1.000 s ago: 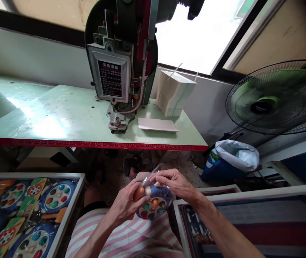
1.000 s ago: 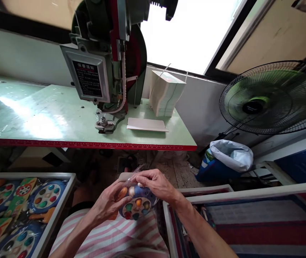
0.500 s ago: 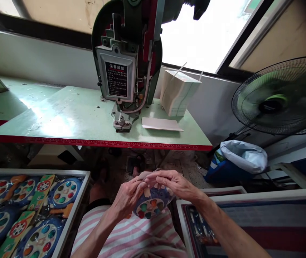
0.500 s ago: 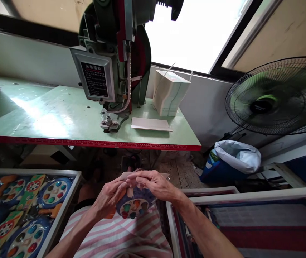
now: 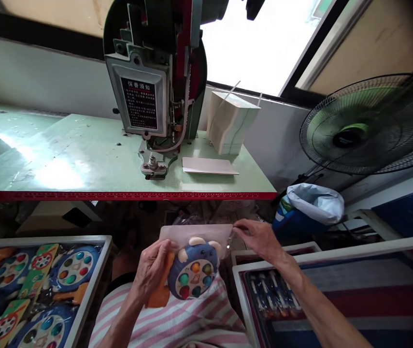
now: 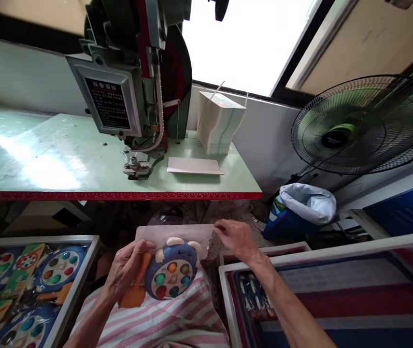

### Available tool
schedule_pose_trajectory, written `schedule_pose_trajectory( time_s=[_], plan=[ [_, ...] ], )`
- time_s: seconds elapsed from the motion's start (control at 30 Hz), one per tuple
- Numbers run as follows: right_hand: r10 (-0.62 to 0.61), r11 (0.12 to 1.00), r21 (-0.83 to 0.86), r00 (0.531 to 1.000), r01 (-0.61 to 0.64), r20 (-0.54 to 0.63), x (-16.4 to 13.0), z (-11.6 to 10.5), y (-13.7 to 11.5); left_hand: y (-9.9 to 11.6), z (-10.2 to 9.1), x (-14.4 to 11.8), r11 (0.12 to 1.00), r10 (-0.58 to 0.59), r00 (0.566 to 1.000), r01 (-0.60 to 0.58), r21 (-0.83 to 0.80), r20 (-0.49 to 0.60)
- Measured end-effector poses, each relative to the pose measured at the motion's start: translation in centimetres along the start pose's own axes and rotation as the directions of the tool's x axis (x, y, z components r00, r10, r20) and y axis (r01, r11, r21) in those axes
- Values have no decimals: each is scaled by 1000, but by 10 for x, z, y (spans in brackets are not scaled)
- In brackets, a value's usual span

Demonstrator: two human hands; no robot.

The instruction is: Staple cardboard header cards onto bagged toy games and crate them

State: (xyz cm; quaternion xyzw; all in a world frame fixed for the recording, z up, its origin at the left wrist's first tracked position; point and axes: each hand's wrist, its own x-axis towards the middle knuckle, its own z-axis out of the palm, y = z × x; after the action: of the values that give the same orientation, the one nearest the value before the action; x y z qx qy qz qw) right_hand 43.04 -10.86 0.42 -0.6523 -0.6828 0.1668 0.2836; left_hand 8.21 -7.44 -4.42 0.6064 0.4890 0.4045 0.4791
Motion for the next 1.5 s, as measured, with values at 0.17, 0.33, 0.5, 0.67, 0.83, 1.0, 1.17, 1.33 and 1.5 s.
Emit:
schedule_pose_trajectory(
  time_s=[0.17, 0.33, 0.5, 0.67, 0.83, 1.0, 1.17, 1.33, 1.5],
  plan=[
    [263, 890, 371, 963, -263, 53, -17, 4, 20, -22, -2, 4, 974, -167, 985, 157, -161, -52],
    [355, 727, 582, 925, -364, 136, -22, 49, 1, -46, 13, -2, 899, -325, 946, 313, -307, 12],
    [408, 659, 672, 911, -338, 58, -22, 75, -6, -56, 23, -12, 857, -372, 928, 357, -372, 31],
    [432, 750, 583, 899, -313, -74, -27, 89, -7, -61, 31, -24, 828, -405, 914, 370, -420, 9],
    [444, 824, 483, 867, -296, -226, -28, 107, -16, -70, 39, -40, 822, -435, 898, 367, -436, -65],
    [400, 906, 293, 848, -307, -349, -25, 127, -20, -64, 40, -36, 868, -386, 919, 335, -366, -75],
    [302, 952, 85, 850, -295, -431, -36, 133, -3, -56, 42, -28, 910, -353, 924, 304, -283, -145],
    [276, 951, -9, 864, -309, -422, -43, 135, 10, -55, 48, -26, 921, -326, 937, 285, -267, -123],
    [255, 951, -55, 870, -305, -423, -31, 143, 15, -54, 44, -11, 942, -277, 950, 239, -235, -143]
  ],
)
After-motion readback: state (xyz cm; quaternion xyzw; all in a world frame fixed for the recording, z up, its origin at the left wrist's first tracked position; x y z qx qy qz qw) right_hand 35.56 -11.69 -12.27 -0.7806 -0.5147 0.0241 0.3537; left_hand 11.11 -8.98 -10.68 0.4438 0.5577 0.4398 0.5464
